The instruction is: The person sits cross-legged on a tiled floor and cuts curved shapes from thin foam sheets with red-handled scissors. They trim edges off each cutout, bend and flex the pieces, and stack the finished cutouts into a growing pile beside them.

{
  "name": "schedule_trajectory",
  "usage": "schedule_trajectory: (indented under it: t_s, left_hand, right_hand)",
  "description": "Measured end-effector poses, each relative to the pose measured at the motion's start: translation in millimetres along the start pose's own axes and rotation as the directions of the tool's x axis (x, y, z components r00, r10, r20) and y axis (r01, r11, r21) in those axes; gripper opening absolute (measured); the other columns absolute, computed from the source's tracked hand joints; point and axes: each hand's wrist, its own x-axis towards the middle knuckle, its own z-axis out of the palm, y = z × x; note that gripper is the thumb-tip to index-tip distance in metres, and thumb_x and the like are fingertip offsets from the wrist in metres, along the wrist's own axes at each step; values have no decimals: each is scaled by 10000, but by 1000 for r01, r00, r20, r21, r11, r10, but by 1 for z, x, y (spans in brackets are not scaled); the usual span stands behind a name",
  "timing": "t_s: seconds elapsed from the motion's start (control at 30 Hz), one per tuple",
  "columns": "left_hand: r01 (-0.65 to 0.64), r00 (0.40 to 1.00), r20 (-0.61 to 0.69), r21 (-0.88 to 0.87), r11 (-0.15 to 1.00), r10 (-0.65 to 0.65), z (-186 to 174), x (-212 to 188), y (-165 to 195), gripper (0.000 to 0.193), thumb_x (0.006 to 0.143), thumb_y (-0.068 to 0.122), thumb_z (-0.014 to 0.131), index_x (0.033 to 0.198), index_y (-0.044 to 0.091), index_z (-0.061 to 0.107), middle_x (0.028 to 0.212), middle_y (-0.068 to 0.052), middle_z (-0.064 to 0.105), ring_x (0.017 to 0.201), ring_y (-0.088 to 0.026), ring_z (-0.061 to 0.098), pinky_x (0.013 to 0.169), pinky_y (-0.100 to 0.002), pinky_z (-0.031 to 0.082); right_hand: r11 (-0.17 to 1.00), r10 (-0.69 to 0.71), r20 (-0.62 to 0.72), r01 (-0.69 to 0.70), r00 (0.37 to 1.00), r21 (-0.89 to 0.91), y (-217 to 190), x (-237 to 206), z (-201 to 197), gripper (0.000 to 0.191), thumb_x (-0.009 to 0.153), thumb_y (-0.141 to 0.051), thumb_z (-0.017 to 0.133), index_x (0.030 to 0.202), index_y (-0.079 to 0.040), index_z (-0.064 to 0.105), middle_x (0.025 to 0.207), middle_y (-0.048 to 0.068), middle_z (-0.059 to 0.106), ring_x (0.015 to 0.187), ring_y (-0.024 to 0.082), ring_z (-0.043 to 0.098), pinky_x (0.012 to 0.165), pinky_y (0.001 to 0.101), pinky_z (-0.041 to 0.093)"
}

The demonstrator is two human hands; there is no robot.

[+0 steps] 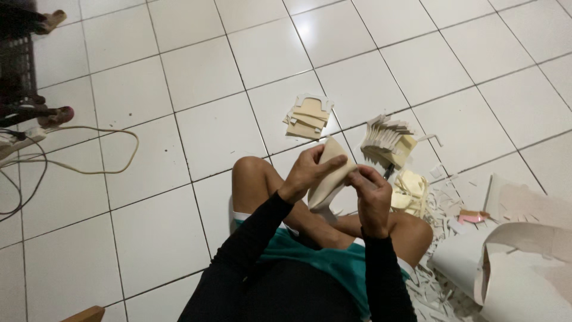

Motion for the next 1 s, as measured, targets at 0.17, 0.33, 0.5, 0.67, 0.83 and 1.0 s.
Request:
schedule_trajectory:
  t_s: [0.17, 0.33, 0.5, 0.67, 0.83, 1.0]
  left_hand:
    - [-97, 994, -39, 149, 984, 104, 13, 3, 15, 433, 904, 393, 764, 1053, -5, 680, 907, -86, 747, 757, -130, 734, 656, -256, 613]
    - [-115, 992, -38, 76, 990, 118, 20, 6, 16, 391, 925, 368, 754, 1048, 5, 674, 904, -81, 743, 755, -122, 722, 651, -257, 604]
    - [-88, 996, -4, 92, 992, 88, 25, 12, -9, 384, 936, 356, 754, 1048, -3, 681, 890, -65, 717, 758, -110, 694, 657, -260, 596]
    - [-200, 972, -56, 323, 925, 229, 21, 15, -20, 460, 971, 377, 778, 1095, -40, 627, 986, -113, 728, 892, -182, 716, 778, -315, 607]
    - [-303, 924, -54, 501, 811, 378, 22, -13, -2, 433, 1047, 357, 679, 1286, -2, 709, 1139, -129, 770, 1098, -219, 743, 925, -302, 577]
    - [-302, 916, -143, 370, 878, 375, 34, -21, 4, 294, 1005, 248, 720, 1174, 12, 766, 1012, -90, 797, 975, -131, 759, 836, -251, 609]
  right_hand:
    - [1000, 21, -45, -21, 999, -17, -8, 4, -8, 270, 1003, -58, 716, 1211, 107, 669, 1014, 126, 708, 869, 159, 638, 763, 273, 475]
    - [959, 79, 77, -97, 994, 266, -17, 4, -5, 273, 983, -105, 677, 1212, 42, 660, 1116, 101, 724, 1034, 168, 689, 1003, 330, 544]
    - [828, 167, 231, -263, 959, 495, -10, -2, 0, 247, 1045, -147, 582, 1214, 25, 639, 1173, 75, 703, 1134, 178, 655, 1073, 367, 497]
    - [886, 123, 148, -176, 981, 428, -6, -6, -1, 226, 1056, -129, 626, 1225, 18, 649, 1153, 64, 704, 1097, 160, 664, 1029, 355, 520]
    - [969, -21, -22, 15, 1000, -248, -21, -8, 5, 273, 1044, -148, 700, 1246, 36, 715, 1089, 65, 722, 1011, 110, 649, 933, 282, 503]
    - [881, -245, 16, 229, 969, -414, -27, -7, 21, 347, 952, -160, 761, 1223, 36, 668, 1149, 60, 682, 1048, 119, 660, 951, 262, 515]
